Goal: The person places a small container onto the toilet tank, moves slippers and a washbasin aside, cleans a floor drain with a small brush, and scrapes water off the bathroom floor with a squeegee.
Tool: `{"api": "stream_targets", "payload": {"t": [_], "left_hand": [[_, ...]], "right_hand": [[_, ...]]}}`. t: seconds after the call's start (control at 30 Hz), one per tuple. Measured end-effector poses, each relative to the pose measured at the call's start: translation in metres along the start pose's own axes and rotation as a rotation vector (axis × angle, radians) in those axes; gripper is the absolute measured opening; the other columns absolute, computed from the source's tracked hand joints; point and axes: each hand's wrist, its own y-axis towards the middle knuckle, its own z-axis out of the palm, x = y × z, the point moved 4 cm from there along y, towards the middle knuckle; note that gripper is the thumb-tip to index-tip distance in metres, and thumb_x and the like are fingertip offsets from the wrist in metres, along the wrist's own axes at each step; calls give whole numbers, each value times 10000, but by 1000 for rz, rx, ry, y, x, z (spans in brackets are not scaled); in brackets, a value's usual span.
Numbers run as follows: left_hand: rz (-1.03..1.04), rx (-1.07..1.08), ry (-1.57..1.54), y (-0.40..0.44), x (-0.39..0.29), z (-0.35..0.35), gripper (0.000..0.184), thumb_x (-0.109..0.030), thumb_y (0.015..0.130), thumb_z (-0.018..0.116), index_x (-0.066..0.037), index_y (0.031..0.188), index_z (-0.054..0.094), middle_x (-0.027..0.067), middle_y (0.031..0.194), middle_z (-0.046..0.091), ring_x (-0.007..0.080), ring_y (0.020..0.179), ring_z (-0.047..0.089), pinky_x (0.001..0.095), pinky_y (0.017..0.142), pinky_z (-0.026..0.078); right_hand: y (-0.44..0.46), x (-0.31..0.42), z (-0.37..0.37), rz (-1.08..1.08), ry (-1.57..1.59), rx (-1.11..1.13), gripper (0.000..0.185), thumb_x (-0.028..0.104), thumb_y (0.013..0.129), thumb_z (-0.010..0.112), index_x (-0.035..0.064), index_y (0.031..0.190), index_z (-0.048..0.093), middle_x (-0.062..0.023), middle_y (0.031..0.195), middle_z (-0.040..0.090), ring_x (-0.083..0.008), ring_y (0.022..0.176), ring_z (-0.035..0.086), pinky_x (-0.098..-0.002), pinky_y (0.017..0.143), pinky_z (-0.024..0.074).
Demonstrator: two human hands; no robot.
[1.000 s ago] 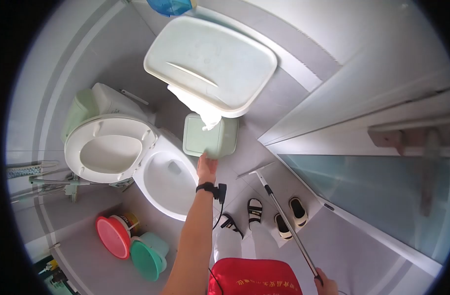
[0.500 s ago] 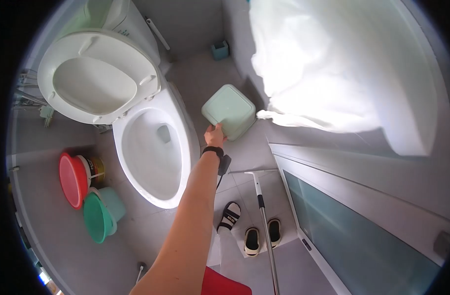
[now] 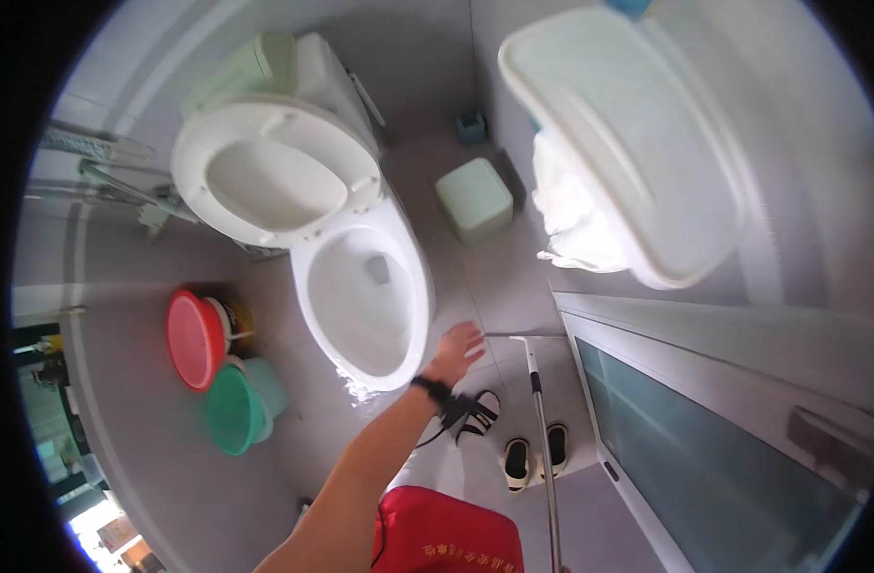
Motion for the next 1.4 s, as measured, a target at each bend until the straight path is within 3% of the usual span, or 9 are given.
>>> {"api": "stream_targets", "payload": {"t": [0.17,0.23,0.3,0.33,0.43,0.6,0.8,1.03,1.4], "left_hand": [[90,-227,173,-206,-87,-40,338,-154,897,558,-65,1217,493,90,1054,580,228,982,594,376,846,511],[237,-277,323,-270,-133,-79,310,-150,893,563,-50,1183,518,90,1013,596,214,961,600,362,836,511],[302,-225,430,-313,-167,-147,321,-185,911,547,-70,1209,511,79,1091,575,220,1024,580,360,855,504],[319,-367,491,-345,-180,-153,316,-182,905,556,-62,1195,513,78,1065,584,209,987,589,351,834,503],[306,-570,532,-417,-196,-217,329,-189,909,546,-60,1208,497,84,1080,582,217,968,593,367,818,499],[195,-706,513,-486,-205,-361,376,-197,913,529,-58,1258,473,114,1134,559,258,1032,567,424,862,476],[45,-676,440,-523,-220,-477,411,-207,906,536,-59,1282,460,137,1190,534,274,1069,548,434,875,469],[3,-587,527,-530,-288,-545,409,-229,900,548,-83,1275,476,120,1172,545,266,1045,556,406,825,476],[28,-307,802,-478,-310,-467,273,-221,899,547,-73,1129,546,65,937,611,202,838,600,340,662,494]], "right_hand": [[13,-2,-2,-304,-59,-158,498,191,881,578,132,1354,432,-215,852,658,-368,726,662,-468,652,511],[28,23,4,-500,11,-295,435,170,886,568,73,1295,456,-187,831,651,-295,680,665,-407,618,519],[26,68,-6,-222,-6,-143,450,249,923,532,146,1350,433,-115,667,609,-281,548,614,-393,519,476],[34,77,-4,-270,7,-214,484,290,926,525,192,1384,405,-124,644,599,-294,525,605,-409,527,475],[53,110,6,-461,-34,-314,476,283,922,510,223,1384,413,-213,841,649,-410,740,629,-494,665,490],[72,129,63,-385,-109,-397,443,260,911,513,267,1351,459,-229,882,649,-430,815,617,-512,740,484],[16,125,141,-267,-172,-424,443,269,916,496,275,1356,445,-223,797,646,-421,751,626,-531,702,490],[-72,99,256,-117,-151,-356,471,267,936,457,238,1400,387,-204,867,665,-411,777,632,-519,710,489],[-192,43,326,17,87,-362,410,272,923,467,200,1327,486,-214,941,661,-421,854,625,-506,767,494]]}}
